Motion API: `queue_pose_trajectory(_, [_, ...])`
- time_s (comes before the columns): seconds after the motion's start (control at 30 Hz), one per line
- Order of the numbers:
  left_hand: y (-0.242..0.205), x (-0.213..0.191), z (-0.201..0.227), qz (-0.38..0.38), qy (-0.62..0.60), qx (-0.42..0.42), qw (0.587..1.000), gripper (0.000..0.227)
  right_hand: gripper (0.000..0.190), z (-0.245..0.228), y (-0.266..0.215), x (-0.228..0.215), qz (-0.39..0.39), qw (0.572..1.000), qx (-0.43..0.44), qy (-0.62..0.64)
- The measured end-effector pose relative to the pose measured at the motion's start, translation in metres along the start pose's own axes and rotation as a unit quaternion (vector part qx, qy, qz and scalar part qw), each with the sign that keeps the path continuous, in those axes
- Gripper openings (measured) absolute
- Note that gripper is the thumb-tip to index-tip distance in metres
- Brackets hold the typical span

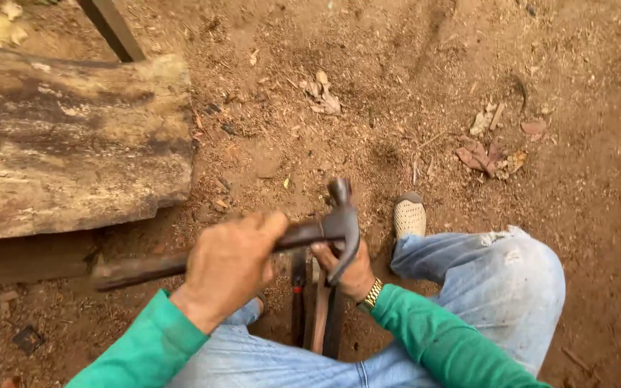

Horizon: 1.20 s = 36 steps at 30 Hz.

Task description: Using a hammer and a punch tool to work on an object secured in a metal vise.

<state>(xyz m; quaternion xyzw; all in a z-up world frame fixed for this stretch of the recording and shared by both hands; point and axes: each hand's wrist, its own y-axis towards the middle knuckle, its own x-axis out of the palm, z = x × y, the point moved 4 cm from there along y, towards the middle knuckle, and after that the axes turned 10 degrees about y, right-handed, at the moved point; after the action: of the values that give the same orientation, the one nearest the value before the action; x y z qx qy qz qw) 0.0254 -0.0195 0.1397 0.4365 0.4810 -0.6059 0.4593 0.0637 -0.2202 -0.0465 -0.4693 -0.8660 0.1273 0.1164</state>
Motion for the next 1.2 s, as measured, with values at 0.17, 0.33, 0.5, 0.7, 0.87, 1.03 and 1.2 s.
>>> queue_pose_trajectory(0.17, [-0.013, 0.029, 0.0, 0.125, -0.1, -0.054, 0.986, 0.027, 0.02, 0.009, -0.012, -0.006, 0.001, 0.996, -0.041, -0.079])
queue_pose_trajectory(0.33, [-0.013, 0.023, -0.002, -0.037, 0.015, 0.019, 0.999, 0.023, 0.011, 0.0, -0.007, -0.001, -0.037, 0.963, -0.224, -0.145])
queue_pose_trajectory(0.5, [-0.028, 0.017, -0.002, 0.203, -0.219, -0.118, 0.947, 0.023, 0.01, 0.01, -0.013, -0.009, -0.08, 0.979, -0.13, -0.133])
queue_pose_trajectory(0.7, [-0.022, 0.004, 0.003, 0.033, -0.065, 0.001, 0.997, 0.033, 0.02, -0.003, -0.016, 0.0, -0.043, 0.99, -0.12, -0.061])
queue_pose_trajectory(0.87, [-0.033, 0.026, 0.004, 0.164, -0.172, -0.061, 0.969, 0.028, 0.012, 0.022, -0.025, -0.005, -0.036, 0.997, -0.064, -0.031])
queue_pose_trajectory(1.03, [-0.03, 0.057, 0.001, -0.033, -0.073, -0.043, 0.996, 0.027, 0.017, 0.005, -0.004, -0.002, -0.061, 0.98, -0.169, -0.089])
queue_pose_trajectory(1.2, [-0.032, 0.011, -0.009, 0.149, -0.159, -0.155, 0.963, 0.024, 0.009, 0.0, -0.004, 0.0, -0.124, 0.992, -0.014, 0.034])
